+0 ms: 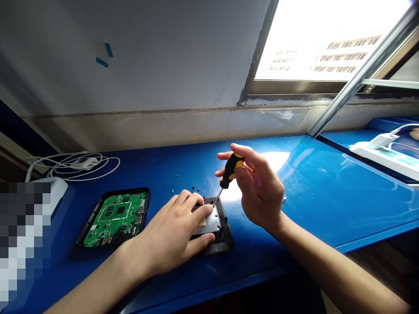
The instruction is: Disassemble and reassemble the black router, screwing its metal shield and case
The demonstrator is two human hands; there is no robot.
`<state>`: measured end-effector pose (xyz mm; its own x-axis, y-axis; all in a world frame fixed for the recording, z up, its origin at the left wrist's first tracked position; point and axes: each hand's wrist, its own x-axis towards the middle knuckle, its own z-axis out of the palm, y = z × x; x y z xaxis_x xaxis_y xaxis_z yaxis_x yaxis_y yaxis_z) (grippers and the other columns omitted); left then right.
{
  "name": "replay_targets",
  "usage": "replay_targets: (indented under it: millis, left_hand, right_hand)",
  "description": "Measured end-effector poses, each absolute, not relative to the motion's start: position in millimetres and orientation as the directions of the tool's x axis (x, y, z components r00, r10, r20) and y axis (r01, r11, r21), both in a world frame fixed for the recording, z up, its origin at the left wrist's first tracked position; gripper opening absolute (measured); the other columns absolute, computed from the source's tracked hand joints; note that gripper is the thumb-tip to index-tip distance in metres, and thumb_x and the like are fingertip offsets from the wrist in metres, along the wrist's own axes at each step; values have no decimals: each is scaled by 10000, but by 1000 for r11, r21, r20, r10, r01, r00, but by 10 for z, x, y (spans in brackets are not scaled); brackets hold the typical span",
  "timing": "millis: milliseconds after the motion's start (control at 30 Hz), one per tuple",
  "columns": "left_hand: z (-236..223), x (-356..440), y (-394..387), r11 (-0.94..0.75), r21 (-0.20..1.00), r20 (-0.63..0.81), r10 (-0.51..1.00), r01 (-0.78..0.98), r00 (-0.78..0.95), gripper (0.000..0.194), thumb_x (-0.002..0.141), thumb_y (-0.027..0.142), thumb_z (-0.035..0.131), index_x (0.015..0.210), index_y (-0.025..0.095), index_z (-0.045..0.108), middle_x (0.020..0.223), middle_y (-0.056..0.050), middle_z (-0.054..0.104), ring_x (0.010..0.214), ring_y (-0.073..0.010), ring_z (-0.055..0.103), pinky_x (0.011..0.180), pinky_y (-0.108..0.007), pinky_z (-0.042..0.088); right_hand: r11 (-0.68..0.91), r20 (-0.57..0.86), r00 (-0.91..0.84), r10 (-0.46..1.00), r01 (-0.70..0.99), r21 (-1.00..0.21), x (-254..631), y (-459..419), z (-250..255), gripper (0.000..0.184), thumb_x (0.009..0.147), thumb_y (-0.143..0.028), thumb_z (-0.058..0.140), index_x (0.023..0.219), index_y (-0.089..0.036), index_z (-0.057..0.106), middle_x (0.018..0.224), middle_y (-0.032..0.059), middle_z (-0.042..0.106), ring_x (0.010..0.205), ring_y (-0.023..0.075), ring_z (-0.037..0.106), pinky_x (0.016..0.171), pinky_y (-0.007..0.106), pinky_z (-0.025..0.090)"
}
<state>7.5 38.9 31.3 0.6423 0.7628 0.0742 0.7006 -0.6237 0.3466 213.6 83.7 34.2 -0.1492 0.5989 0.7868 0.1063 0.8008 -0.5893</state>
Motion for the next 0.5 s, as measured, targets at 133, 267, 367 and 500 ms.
replay_targets:
  millis: [133, 267, 367, 500]
  left_hand:
    - [312, 76, 390, -626, 336, 75, 763, 704, 642, 356, 959, 388, 643, 1288, 279, 560, 1276, -54, 577, 1148, -290, 492, 942, -486, 503]
    - [314, 73, 385, -632, 324, 79, 760, 704, 646, 363, 961, 395, 640, 1292, 269, 567, 1277, -57, 581, 1155, -290, 493, 947, -480, 507]
    - [316, 75, 382, -631, 319, 83, 762, 707, 642, 367, 960, 392, 641, 1298, 268, 566, 1280, -57, 579, 1159, -289, 495, 952, -478, 507]
    - [311, 80, 383, -634, 323, 85, 759, 703, 645, 363, 966, 385, 635, 1300, 265, 561, 1281, -55, 576, 1161, -285, 494, 954, -473, 506]
  right_hand:
    - [798, 788, -132, 601, 135, -587, 2130, 838, 374, 361, 1004, -196, 566, 1338, -336, 573, 1102, 18, 701, 829, 157, 746, 697, 341, 654]
    - [817, 817, -83, 570, 168, -552, 2107, 844, 391, 341, 940, -169, 661, 1231, -341, 615, 949, -26, 607, 727, 114, 675, 632, 291, 616]
    - [830, 837, -71, 542, 198, -521, 2101, 856, 393, 320, 908, -174, 705, 1174, -334, 624, 921, -34, 568, 729, 106, 618, 624, 270, 578]
    - [827, 829, -83, 553, 179, -533, 2120, 856, 379, 266, 967, -220, 626, 1212, -325, 624, 978, -13, 581, 753, 113, 645, 645, 292, 593]
